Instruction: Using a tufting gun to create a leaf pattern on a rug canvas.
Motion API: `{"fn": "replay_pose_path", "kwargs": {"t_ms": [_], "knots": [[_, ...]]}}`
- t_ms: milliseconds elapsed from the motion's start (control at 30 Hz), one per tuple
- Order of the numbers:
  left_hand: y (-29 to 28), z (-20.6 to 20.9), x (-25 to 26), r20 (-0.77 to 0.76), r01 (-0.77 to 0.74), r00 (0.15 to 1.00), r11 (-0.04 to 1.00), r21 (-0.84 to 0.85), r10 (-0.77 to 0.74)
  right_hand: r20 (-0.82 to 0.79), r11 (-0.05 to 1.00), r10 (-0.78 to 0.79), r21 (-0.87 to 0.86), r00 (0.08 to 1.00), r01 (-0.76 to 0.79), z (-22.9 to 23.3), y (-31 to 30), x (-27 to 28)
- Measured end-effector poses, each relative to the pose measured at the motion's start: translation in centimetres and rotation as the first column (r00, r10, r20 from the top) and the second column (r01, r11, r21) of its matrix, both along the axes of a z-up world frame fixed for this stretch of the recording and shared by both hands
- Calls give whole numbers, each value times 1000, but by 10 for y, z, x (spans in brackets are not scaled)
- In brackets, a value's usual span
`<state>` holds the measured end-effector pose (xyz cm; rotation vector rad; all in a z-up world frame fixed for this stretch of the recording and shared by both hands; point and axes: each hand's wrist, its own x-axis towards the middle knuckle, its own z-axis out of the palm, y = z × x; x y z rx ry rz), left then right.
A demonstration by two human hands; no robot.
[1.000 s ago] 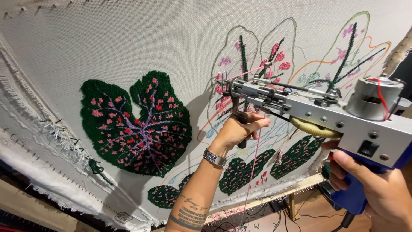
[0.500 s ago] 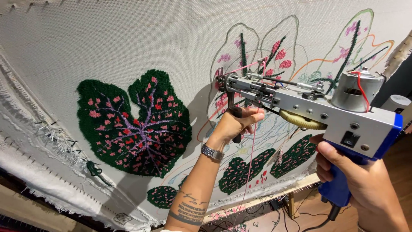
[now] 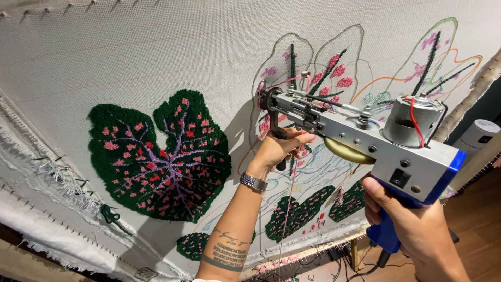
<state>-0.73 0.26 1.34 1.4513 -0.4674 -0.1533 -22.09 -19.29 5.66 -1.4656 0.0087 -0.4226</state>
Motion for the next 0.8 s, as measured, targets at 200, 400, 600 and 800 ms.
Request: {"fn": "replay_pose_path", "kwargs": {"t_ms": [200, 400, 600, 800], "knots": [[1, 1, 7, 19, 46, 999, 999, -15, -46, 115, 994, 83, 56, 990, -90, -18, -16, 12], [2, -1, 12, 123, 119, 986, 991, -60, -111, 111, 995, 93, 28, 990, -97, -17, -20, 16], [0, 14, 1, 16, 70, 997, 997, 19, -70, 120, 997, 77, 4, 990, -78, -14, -23, 10], [-12, -1, -7, 110, 87, 991, 986, -141, -72, 78, 995, 91, 32, 993, -94, -17, -47, 1]]}}
